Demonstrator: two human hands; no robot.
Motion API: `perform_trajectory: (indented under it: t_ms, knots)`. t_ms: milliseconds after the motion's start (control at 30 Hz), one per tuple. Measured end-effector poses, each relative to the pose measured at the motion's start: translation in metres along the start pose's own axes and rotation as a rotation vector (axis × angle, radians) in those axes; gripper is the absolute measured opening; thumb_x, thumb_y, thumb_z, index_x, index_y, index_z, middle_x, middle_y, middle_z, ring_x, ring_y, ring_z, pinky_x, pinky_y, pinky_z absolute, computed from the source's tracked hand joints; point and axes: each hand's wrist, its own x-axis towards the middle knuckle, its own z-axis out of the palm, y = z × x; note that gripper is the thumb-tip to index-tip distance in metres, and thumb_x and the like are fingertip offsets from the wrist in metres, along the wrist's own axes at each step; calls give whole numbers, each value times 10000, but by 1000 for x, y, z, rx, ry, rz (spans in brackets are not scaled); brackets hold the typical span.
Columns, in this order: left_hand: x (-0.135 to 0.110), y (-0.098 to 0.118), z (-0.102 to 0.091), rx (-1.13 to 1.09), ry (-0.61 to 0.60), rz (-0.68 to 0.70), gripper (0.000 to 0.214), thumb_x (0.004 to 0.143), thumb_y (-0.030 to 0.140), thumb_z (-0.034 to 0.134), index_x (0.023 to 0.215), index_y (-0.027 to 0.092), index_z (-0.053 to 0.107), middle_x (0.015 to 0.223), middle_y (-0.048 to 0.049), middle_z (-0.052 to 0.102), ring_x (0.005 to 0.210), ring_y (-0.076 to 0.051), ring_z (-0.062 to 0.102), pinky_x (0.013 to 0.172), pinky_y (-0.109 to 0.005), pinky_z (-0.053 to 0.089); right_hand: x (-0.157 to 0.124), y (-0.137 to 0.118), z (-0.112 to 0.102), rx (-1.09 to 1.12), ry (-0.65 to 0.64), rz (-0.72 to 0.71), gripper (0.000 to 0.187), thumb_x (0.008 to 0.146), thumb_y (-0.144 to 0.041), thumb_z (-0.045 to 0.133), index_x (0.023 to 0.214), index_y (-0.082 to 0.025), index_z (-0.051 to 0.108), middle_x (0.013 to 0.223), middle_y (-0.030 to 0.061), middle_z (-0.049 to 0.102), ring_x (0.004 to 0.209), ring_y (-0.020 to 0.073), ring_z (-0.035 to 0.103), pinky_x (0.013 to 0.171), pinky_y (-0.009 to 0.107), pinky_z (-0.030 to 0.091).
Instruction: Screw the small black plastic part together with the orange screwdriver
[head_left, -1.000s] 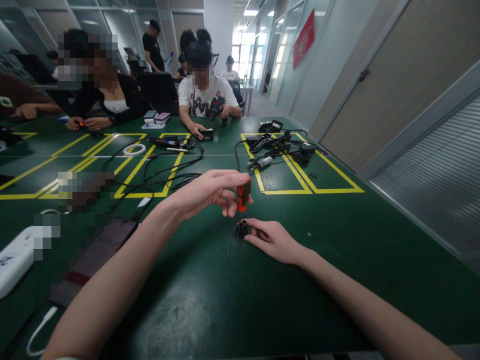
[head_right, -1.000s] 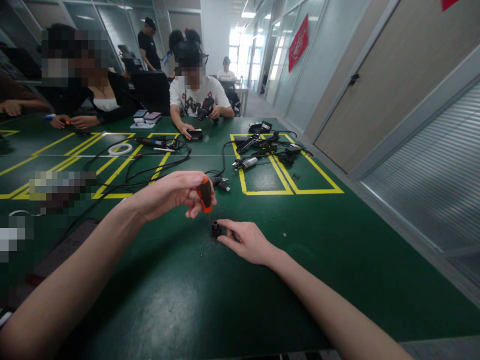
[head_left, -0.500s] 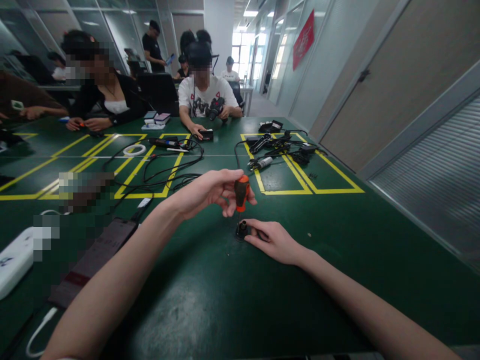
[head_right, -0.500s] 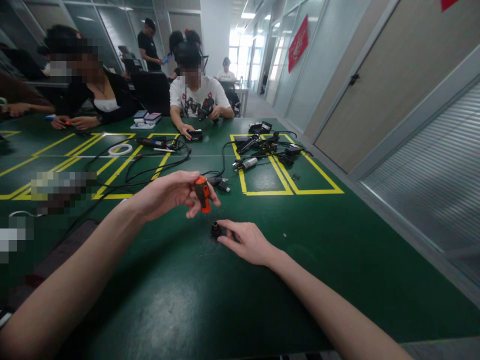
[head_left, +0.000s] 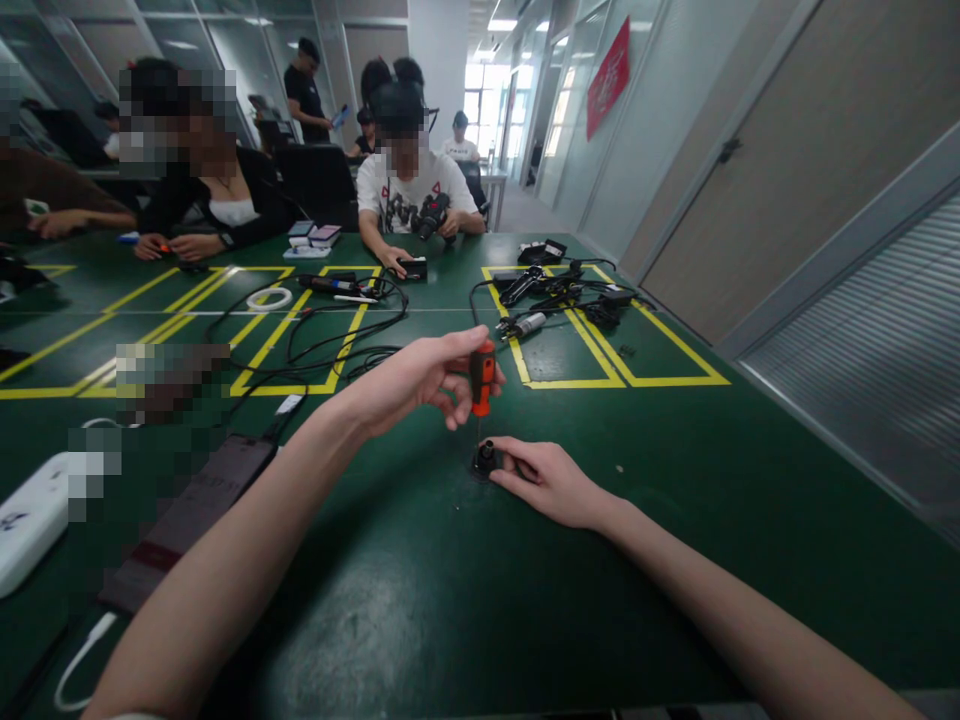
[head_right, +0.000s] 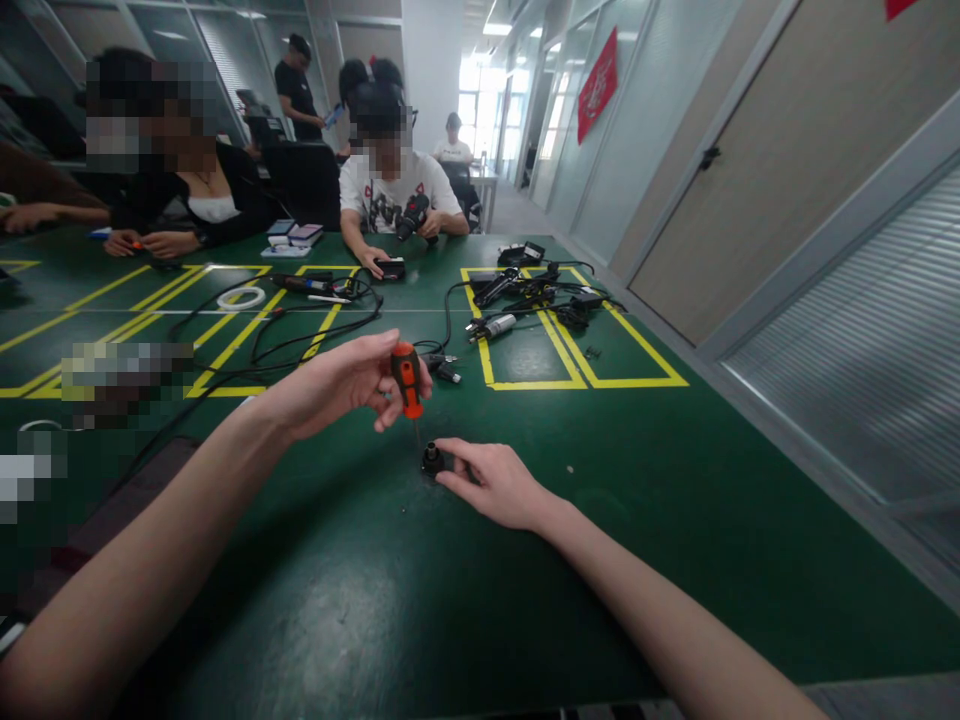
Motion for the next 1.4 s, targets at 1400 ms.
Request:
perform_trajectory:
  t_ms: [1400]
  knots:
    - [-3,4,-3,-20,-167,-40,560,883,686,675,942,129,682,983,-110,760,658,-137,652,633,-273,564,0,5,2,24,22,-16,394,1046,-413,563,1307,-146,687,735,-11,638,561,116,472,592,259,349]
